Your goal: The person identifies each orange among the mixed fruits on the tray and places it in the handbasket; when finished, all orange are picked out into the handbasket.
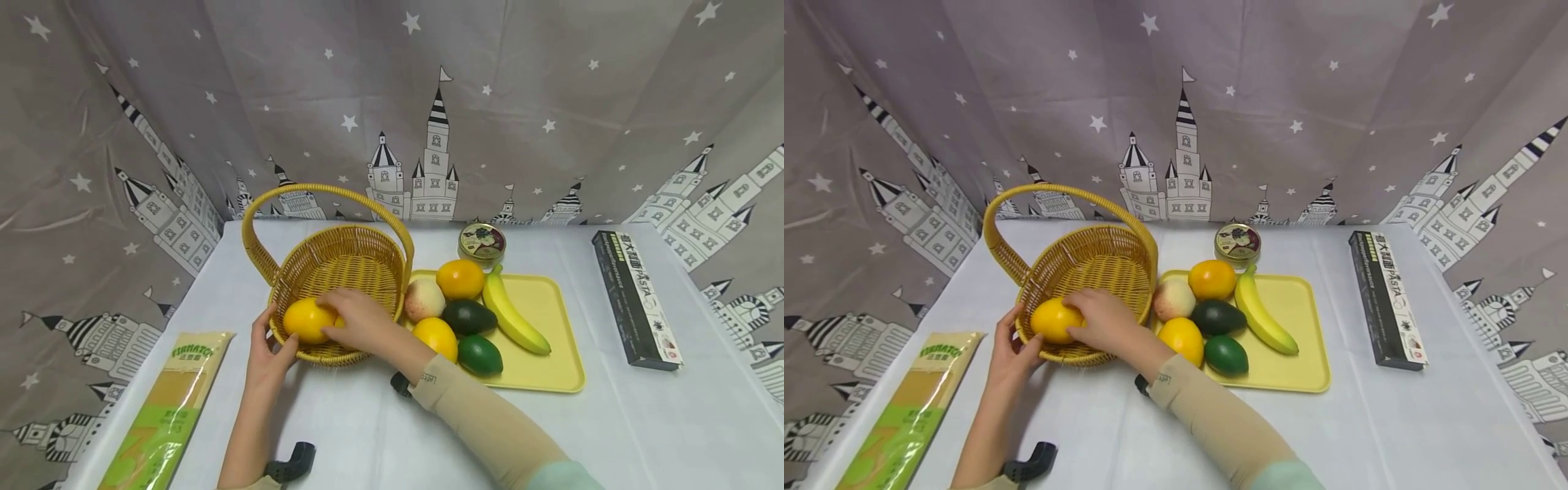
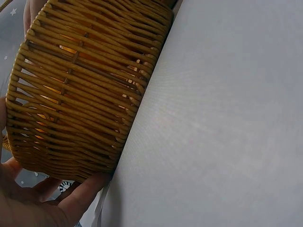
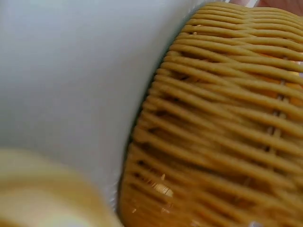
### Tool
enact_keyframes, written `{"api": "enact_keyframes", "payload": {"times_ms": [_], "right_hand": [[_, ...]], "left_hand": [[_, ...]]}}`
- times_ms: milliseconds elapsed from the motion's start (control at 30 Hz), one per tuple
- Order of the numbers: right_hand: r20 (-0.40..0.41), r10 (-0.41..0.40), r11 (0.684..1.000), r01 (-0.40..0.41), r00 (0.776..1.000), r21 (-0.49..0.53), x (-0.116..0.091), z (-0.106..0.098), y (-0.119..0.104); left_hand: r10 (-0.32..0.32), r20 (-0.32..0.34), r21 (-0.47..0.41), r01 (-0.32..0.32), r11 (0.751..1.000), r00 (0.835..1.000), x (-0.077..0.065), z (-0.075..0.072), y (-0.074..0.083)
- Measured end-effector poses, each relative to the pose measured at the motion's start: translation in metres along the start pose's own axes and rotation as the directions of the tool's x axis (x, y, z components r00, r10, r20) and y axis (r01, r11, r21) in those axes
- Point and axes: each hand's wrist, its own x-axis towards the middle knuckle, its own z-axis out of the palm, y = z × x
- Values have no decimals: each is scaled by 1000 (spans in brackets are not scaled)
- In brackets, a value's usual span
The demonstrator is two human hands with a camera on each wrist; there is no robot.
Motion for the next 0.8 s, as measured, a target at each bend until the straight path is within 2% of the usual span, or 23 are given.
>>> {"api": "enact_keyframes", "payload": {"times_ms": [233,433,633,800], "right_hand": [[-87,-44,992,54,995,116,-24,-13,8],[-168,-52,985,79,984,156,-44,-30,13],[-249,-40,974,93,968,205,-65,-49,18],[-343,-19,973,96,939,210,-83,-60,26]], "left_hand": [[-5,0,17,5,1000,1000,0,0,-2],[-6,-11,32,6,999,1000,0,0,-1],[0,-12,28,0,1000,1000,-1,0,-1],[0,-12,12,0,1000,1000,-1,1,-1]]}}
